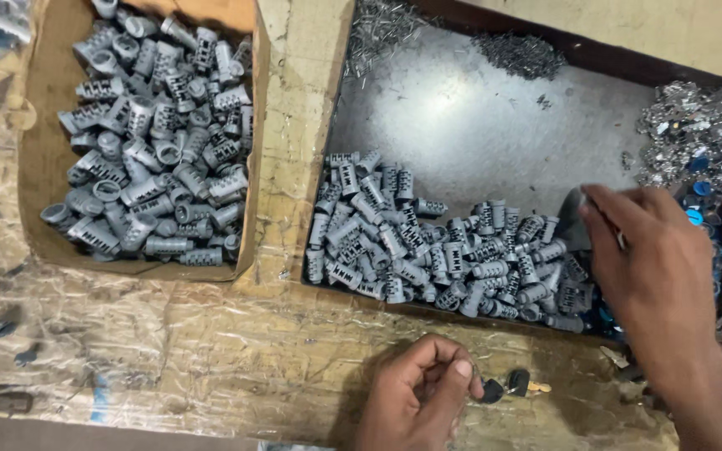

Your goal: The person picks gray lock cylinder bodies one at a time from a tray, fits small internal pins into each body by hand, presses a blue cap onto the assembled body, and sets the finished unit aside on the workbench, repeating the cycle continuously.

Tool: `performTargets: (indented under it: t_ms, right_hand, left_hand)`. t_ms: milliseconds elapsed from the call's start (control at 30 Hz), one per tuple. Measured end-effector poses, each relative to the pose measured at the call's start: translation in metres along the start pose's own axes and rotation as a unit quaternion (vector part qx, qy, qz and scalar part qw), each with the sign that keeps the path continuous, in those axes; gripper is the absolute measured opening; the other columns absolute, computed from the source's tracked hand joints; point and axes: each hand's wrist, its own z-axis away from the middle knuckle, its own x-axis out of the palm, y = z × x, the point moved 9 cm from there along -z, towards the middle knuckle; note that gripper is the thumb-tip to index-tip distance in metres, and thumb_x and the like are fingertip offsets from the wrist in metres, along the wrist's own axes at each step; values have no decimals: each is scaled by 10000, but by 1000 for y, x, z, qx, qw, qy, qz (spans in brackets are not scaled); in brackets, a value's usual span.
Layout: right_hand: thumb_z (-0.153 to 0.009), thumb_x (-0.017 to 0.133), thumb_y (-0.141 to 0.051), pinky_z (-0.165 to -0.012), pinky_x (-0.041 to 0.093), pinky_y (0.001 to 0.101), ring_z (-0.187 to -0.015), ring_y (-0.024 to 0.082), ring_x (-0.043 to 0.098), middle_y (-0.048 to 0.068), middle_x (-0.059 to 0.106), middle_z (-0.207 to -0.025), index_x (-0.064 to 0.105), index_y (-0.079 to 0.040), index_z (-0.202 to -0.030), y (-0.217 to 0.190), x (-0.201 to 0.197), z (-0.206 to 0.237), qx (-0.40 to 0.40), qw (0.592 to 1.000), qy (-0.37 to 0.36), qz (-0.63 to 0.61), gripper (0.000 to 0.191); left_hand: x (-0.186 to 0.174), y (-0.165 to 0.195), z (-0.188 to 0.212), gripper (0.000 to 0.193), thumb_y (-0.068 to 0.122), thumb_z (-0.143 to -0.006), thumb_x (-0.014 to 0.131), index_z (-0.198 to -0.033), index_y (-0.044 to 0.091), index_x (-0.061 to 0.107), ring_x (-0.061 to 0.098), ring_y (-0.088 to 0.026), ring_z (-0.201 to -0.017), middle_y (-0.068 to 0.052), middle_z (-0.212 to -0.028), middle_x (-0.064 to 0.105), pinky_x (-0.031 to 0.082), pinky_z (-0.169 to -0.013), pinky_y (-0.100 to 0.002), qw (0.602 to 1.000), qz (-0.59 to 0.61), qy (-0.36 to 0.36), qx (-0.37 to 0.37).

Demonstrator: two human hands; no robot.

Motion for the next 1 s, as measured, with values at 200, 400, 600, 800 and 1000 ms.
performTargets:
  t_ms: [200,400,600,800,1000]
  right_hand:
    - [-840,776,3,-773,655,331,-944,222,770,178,758,-1020,733,13,-1072,40,23,139,132,759,42,-636,236]
    - [-827,748,108,-878,636,376,-1001,276,754,256,735,-1078,689,89,-1030,74,77,226,206,772,41,-600,212]
    - [-848,701,109,-819,591,290,-935,220,736,224,755,-1060,726,112,-1077,46,54,215,187,814,14,-550,230]
    - [-970,609,122,-772,587,274,-848,200,709,218,740,-1004,712,128,-1148,41,68,228,233,725,2,-648,206]
    - [-963,586,110,-744,637,296,-807,202,736,221,757,-1000,715,115,-1127,37,58,228,228,773,-8,-592,208]
  left_hand:
    - [44,17,18,164,81,-1106,543,-1090,-74,596,608,-128,-733,-132,-959,647,560,-695,-338,965,175,-188,-57]
    - [56,34,27,203,76,-1107,606,-1031,-110,639,583,-128,-707,-139,-942,656,561,-648,-357,956,173,-230,-46]
    - [47,29,25,221,131,-1024,691,-1032,-90,682,560,-70,-576,-84,-817,683,466,-498,-243,980,41,-195,-25]
    - [41,27,29,228,161,-1017,717,-998,-65,711,510,-2,-568,-38,-790,681,358,-460,-197,984,-40,-173,-25]
    - [41,36,33,203,143,-1005,696,-1009,-59,723,635,24,-733,-36,-873,759,479,-610,-182,983,-105,-152,18]
